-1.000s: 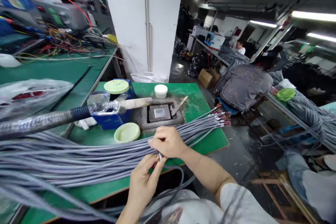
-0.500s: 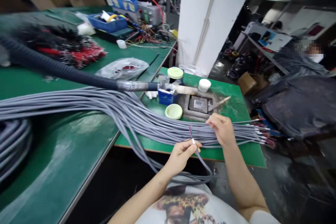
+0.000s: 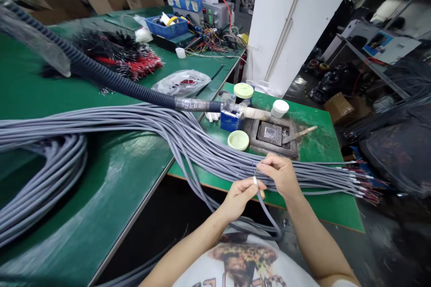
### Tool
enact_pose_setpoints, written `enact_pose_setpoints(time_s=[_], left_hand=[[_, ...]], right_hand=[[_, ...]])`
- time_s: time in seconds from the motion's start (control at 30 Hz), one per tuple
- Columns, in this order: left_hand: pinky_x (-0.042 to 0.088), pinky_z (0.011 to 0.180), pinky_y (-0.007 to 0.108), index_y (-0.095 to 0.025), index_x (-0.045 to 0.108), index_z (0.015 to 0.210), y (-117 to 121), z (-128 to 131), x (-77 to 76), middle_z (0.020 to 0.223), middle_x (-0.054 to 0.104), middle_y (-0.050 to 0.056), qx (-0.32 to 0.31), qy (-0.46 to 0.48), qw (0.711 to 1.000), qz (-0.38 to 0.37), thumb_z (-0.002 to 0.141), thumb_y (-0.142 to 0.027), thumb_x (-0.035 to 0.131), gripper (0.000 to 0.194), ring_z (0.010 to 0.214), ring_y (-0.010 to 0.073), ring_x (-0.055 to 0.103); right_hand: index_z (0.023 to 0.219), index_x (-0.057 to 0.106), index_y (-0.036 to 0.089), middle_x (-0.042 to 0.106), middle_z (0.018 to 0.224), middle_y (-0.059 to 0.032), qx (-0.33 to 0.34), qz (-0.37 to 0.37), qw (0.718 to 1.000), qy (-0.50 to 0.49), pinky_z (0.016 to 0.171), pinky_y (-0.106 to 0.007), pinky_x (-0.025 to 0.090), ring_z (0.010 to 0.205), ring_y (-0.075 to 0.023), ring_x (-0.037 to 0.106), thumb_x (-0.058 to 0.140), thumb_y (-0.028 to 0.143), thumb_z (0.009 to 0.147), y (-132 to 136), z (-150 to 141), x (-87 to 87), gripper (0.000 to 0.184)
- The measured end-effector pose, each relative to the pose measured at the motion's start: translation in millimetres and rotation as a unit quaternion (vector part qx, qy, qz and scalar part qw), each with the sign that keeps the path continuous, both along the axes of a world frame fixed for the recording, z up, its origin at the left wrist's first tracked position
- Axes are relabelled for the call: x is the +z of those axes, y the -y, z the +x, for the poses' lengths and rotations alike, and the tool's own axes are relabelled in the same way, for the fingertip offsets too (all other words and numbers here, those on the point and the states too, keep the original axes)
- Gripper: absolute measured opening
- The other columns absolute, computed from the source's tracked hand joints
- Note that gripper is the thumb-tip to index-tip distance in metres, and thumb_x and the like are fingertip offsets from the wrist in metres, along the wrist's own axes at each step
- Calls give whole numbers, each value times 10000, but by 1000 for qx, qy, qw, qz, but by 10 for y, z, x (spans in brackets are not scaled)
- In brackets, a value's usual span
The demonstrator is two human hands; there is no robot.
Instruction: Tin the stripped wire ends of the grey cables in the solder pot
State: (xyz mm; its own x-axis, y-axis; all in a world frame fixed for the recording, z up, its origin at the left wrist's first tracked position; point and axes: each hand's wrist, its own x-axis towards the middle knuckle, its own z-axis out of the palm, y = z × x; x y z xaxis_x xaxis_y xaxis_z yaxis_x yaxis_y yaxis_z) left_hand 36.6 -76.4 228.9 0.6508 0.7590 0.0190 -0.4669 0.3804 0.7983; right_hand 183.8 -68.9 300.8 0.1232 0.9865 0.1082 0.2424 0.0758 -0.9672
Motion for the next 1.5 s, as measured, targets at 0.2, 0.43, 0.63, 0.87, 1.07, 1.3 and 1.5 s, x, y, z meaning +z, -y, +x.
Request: enact_pose_setpoints(time_s=[0.2, 0.43, 0.63, 0.87, 1.07, 1.3, 1.5], left_hand=[[478, 676, 284, -112, 694, 844, -1, 29, -55, 645, 610, 38, -9, 86, 989, -118, 806, -388, 656, 282, 619, 138, 592], [472, 658, 264, -113, 697, 848, -33, 25, -79, 657, 620, 42, -8, 67, 991, -117, 797, -409, 662, 303, 619, 135, 596], [450, 700, 265, -117, 703, 874, -48, 32, -84, 716, 636, 52, 15, 3, 999, -39, 817, -409, 633, 306, 669, 137, 567], [425, 777, 275, -103, 708, 813, -70, -5, 74, 766, 634, 68, 37, -64, 995, 70, 845, -431, 579, 354, 765, 168, 552], [423, 796, 278, -110, 702, 822, -57, -20, 92, 824, 621, 73, 43, -71, 990, 110, 867, -396, 553, 325, 809, 179, 553], [439, 783, 286, -119, 707, 859, -55, -32, 66, 785, 649, 73, 79, -99, 985, 117, 859, -425, 556, 341, 776, 181, 572], [445, 794, 300, -125, 704, 875, -44, -19, 8, 785, 658, 75, 94, -86, 985, 120, 866, -412, 548, 327, 789, 187, 580]], right_hand=[[655, 698, 207, 564, 616, 18, -33, 13, 999, -22, 594, -261, 381, 609, -120, 502, 697, 242, 756, 59, -18, -128, 107], [701, 675, 207, 568, 663, 13, -43, 35, 998, 15, 644, -275, 405, 647, -126, 511, 664, 250, 788, 61, 30, -101, 98], [776, 700, 222, 595, 703, -5, -5, 65, 992, 104, 633, -282, 423, 665, -139, 537, 655, 222, 787, 30, -37, 83, 46], [764, 706, 221, 528, 645, 13, -9, 79, 974, 210, 618, -277, 424, 607, -124, 517, 680, 198, 743, -25, -167, 245, 41], [672, 686, 196, 516, 602, 22, -3, 53, 985, 165, 567, -260, 402, 554, -106, 490, 689, 197, 731, -58, -174, 227, 59], [603, 679, 207, 512, 581, 25, 12, -44, 988, -150, 535, -255, 395, 558, -111, 475, 709, 213, 695, -59, -158, -4, 97], [539, 618, 189, 442, 558, 26, -14, -83, 965, -248, 459, -237, 366, 525, -103, 431, 709, 210, 672, -31, -277, -52, 162]])
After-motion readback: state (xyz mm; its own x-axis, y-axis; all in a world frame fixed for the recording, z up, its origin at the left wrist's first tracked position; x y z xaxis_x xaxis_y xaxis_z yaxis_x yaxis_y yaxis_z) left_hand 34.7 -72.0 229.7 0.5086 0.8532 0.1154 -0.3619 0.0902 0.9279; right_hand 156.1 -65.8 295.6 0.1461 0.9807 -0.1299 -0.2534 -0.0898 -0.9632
